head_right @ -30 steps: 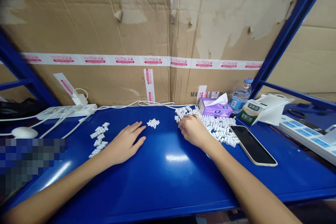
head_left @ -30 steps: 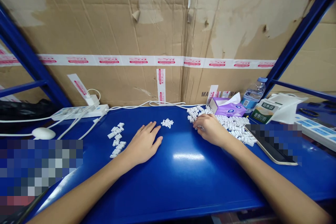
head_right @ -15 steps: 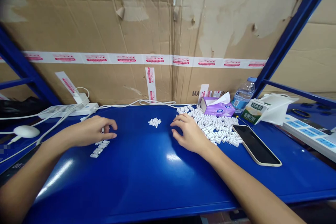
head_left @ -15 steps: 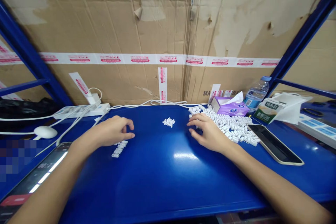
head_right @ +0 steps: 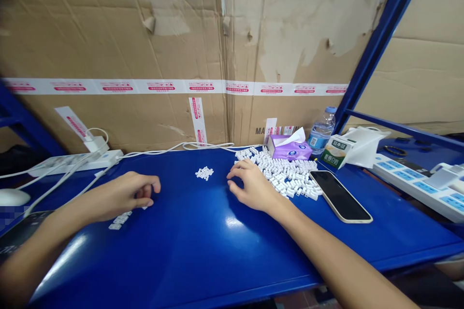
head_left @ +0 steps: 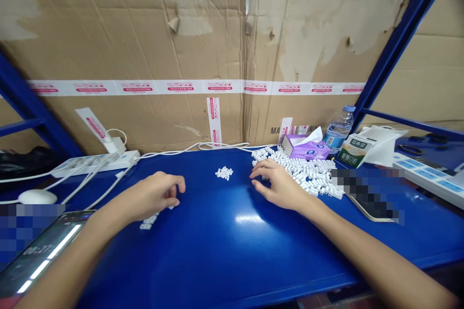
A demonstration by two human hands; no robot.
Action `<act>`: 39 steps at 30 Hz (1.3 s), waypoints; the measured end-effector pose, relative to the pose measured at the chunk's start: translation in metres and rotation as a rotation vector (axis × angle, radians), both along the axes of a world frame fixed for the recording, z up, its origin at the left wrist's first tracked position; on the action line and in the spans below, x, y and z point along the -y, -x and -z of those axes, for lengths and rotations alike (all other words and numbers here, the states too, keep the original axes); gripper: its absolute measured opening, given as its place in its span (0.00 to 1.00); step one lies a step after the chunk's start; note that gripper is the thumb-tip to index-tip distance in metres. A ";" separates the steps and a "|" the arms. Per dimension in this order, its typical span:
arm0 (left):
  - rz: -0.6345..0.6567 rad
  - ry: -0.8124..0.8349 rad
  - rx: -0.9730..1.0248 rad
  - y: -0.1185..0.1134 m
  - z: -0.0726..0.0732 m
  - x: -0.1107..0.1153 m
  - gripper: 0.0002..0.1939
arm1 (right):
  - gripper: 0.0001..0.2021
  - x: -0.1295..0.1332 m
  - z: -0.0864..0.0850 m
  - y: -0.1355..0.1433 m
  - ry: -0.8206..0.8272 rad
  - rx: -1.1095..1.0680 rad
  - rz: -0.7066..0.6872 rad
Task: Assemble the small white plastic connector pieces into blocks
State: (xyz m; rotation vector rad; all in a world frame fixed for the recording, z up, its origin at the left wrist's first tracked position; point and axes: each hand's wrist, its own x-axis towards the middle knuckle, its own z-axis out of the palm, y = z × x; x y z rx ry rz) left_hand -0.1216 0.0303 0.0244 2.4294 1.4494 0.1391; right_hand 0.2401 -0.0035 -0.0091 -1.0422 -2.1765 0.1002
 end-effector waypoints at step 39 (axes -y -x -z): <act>0.159 -0.080 0.287 -0.066 0.031 0.021 0.17 | 0.10 -0.004 0.004 0.037 0.172 0.204 -0.008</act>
